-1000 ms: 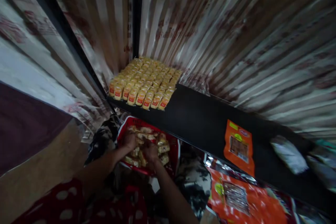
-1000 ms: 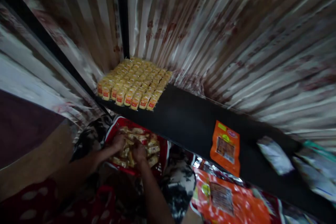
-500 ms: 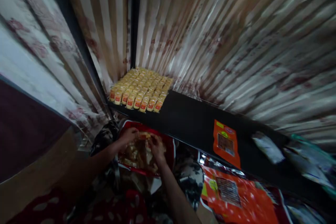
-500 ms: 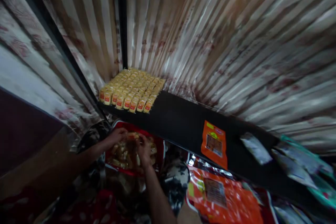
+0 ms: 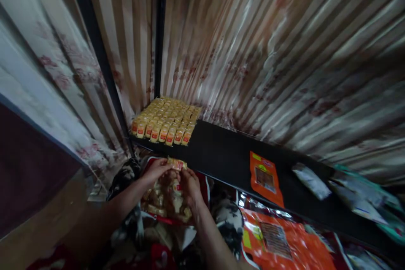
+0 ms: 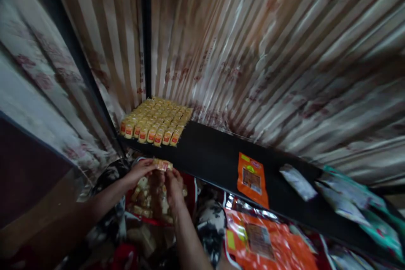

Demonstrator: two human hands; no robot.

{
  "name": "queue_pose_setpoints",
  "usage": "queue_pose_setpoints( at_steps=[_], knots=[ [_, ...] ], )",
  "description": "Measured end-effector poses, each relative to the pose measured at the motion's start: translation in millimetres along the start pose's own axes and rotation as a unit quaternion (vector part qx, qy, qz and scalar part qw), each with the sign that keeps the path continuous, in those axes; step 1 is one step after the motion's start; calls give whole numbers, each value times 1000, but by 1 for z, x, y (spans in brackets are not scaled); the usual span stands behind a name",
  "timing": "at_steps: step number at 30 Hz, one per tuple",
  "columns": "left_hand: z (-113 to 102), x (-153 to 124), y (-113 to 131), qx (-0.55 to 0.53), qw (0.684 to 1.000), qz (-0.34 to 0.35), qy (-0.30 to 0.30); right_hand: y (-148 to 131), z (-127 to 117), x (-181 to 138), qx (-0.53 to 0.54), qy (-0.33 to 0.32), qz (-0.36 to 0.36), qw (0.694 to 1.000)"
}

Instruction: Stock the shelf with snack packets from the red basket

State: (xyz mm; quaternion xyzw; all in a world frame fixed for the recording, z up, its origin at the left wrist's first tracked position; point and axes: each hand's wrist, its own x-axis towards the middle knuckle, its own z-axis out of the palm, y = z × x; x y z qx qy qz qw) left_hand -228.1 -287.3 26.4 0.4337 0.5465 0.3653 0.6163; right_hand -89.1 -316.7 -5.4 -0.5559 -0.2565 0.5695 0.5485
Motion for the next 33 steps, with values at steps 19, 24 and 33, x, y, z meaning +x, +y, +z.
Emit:
queue_pose_setpoints(
  at_steps=[19, 24, 33],
  knots=[
    [1, 56, 42, 294, 929, 224, 31, -31, 10, 55, -386, 20, -276, 880],
    [2, 71, 29, 244, 933, 243, 100, -28, 18, 86, -345, 70, -244, 904],
    [0, 76, 8, 324, 910, 242, 90, -20, 35, 107, -347, 91, -246, 900]
  ],
)
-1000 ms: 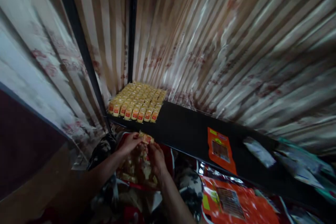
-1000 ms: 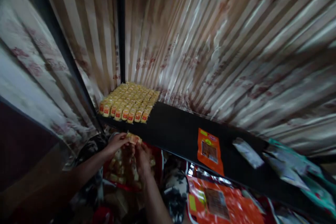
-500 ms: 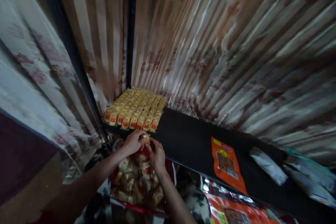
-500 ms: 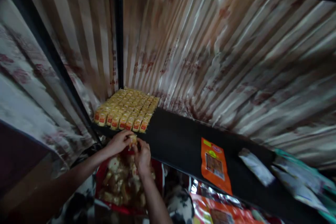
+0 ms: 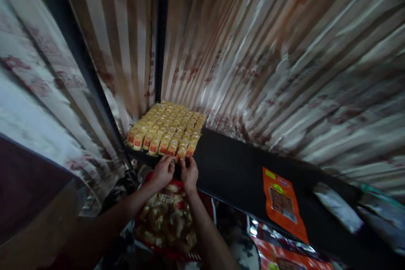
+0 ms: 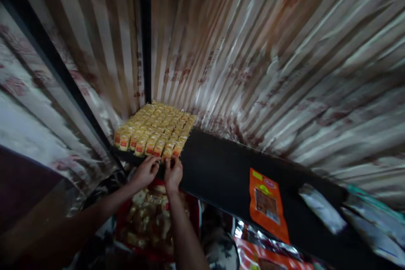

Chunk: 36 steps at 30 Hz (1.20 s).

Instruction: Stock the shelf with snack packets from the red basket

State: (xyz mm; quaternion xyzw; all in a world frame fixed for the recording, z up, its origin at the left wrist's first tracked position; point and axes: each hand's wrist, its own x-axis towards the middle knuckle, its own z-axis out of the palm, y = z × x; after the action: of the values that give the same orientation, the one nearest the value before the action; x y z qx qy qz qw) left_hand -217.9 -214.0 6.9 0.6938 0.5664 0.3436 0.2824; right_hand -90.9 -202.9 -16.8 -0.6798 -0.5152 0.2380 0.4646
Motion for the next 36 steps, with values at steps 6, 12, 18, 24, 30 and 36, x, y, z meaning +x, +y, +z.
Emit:
queue_pose_setpoints(
  at_steps=[6, 12, 18, 24, 30, 36],
  knots=[
    [4, 1, -6, 32, 999, 9, -2, -1, 4, -8, 9, 33, -14, 999],
    [4, -1, -4, 43, 999, 14, 1, -9, 5, -16, -43, 20, -74, 996],
    [6, 0, -5, 39, 999, 13, 6, -4, 7, -15, -45, 11, -95, 994],
    [4, -9, -3, 38, 999, 18, 25, -2, -2, -21, -35, 12, -120, 992],
    [3, -50, -9, 84, 995, -43, -35, 3, -26, -58, -15, -28, -164, 986],
    [22, -109, -31, 134, 938, -157, -278, 34, -39, -115, -172, -245, -56, 952]
  ],
)
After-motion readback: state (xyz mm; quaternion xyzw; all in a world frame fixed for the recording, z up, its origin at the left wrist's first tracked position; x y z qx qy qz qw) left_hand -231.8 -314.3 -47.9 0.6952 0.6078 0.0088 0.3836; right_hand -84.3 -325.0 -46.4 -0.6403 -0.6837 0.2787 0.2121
